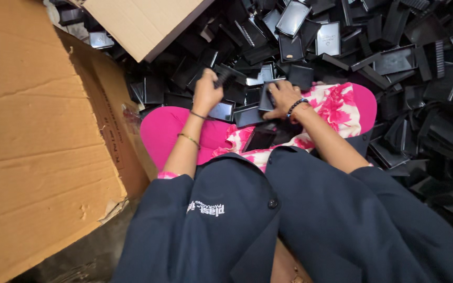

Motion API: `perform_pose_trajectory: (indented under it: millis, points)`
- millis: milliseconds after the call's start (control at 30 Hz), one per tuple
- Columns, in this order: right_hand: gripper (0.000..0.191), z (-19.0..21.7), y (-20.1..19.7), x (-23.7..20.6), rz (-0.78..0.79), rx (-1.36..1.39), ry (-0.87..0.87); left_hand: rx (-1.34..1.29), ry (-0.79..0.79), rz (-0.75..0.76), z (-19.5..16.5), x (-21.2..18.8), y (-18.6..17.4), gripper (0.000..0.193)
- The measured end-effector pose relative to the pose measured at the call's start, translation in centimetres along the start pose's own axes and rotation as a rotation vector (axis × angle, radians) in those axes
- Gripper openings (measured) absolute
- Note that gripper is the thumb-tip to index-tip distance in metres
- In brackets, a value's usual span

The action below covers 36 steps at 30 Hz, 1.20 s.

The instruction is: The person sits on the floor and repeatedly picks up small black plastic parts from a pile, briefly inspects them, and places them into a cardboard box. The person handles the parts one at a time throughout the clip.

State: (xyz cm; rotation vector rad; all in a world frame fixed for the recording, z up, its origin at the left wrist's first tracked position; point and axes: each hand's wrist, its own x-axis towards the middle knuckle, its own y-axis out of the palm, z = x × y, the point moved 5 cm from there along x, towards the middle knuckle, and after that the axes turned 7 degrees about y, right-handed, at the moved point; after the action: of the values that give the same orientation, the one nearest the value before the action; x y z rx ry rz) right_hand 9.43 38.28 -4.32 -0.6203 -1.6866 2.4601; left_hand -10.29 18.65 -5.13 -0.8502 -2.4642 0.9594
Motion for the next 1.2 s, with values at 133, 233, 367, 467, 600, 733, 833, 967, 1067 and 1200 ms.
perform_pose_trajectory:
  millis: [133, 233, 367, 467, 600, 733, 833, 967, 1067, 1200]
  points:
    - [0.081, 2.5, -3.4, 1.1, -0.100, 0.079, -0.157, -1.014, -0.144, -0.100, -0.2, -1.0, -3.7, 0.054]
    - [0.057, 6.2, -5.1, 4.5, -0.294, 0.277, -0.249, -1.587, -0.052, -0.018, -3.5, -3.6, -7.2, 0.075]
    - [0.067, 11.6, -3.8, 8.3, -0.349, 0.282, -0.327, -2.050, -0.091, 0.079, -7.3, -6.7, -9.9, 0.087]
    - [0.063, 12.8, -2.6, 9.0, -0.278, 0.121, -0.270, -2.178, -0.059, 0.077, -7.2, -7.4, -10.6, 0.083]
    - [0.060, 11.0, -4.0, 6.9, -0.417, 0.487, -0.233, -1.934, -0.124, 0.044, -3.7, -6.8, -8.9, 0.068]
    - [0.049, 7.5, -4.7, 3.9, -0.097, 1.540, -0.122, -1.671, -0.366, -0.018, -1.8, -5.0, -4.3, 0.046]
    - [0.051, 6.7, -4.0, 1.7, 0.082, 1.817, -0.082, -1.748, -0.427, 0.069, -4.6, -3.2, -0.4, 0.055]
    - [0.043, 5.8, -4.2, 0.0, -0.258, 1.331, -0.100, -1.656, -0.349, 0.057, -8.6, -1.7, 2.3, 0.062]
    - [0.062, 6.5, -3.8, -0.8, -0.221, 1.201, -0.131, -1.564, -0.276, 0.030, -10.0, -1.7, 2.5, 0.068]
    - [0.059, 7.2, -4.8, -1.8, -0.260, 1.367, -0.132, -1.432, -0.268, -0.086, -9.8, -1.9, 1.2, 0.080]
